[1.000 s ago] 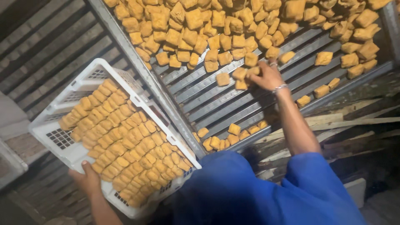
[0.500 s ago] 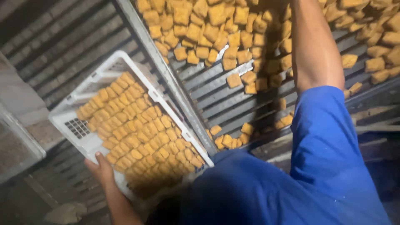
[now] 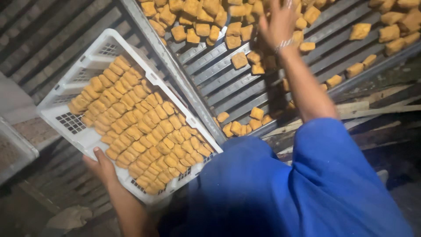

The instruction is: The person picks up fried food pieces one at a time from slatted metal drying racks and arranges them in neat rows in a white plastic basket, occasionally repositioning pieces already in the basket to keep the rows aligned.

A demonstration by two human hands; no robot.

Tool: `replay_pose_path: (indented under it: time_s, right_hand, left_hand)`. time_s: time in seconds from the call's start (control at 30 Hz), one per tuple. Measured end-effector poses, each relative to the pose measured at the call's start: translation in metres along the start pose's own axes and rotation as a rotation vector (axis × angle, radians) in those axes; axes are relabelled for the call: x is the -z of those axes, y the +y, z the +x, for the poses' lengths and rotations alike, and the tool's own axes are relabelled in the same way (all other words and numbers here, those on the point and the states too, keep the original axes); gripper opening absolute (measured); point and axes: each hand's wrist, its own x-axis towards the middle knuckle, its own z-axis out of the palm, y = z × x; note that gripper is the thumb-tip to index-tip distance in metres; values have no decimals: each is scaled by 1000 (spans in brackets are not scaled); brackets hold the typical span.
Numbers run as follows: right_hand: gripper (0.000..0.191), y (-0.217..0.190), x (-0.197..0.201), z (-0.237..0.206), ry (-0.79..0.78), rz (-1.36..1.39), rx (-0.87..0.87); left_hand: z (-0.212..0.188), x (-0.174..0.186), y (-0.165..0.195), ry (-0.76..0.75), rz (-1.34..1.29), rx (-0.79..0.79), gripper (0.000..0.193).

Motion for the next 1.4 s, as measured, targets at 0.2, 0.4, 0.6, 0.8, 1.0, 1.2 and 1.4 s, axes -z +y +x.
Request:
replay_pose_path:
  time_s: [0.2,0.4,0.6,0.8,1.0,1.2,1.4]
  right_hand:
    - [51,-30,-1,-144,-241,209,-30]
    - [36,-60,54,-175,-193,500,137]
    - [30,1,107,-196,-334,-110,-359]
    - [43,23,95,-221,-376,-46,-414]
    - [44,26,63,-221,-82,260,-297]
    - [42,30,56,-207,-127,266,-325]
    - [61,14,41,-208,-268,382,-22]
  left_hand:
    - [4,0,2,-15,-45,8,47]
    - [7,1,-7,-47,-140,-51,44]
    - [10,-2,-12,-40,-231,-77,42]
    - [9,-3,-6,-32,-216,-55,43]
    - [7,-1,11,9,-45,-27,43]
    - [3,0,14,-31,-169,-54,42]
    - [4,-2,9,-38,-244,-134,42]
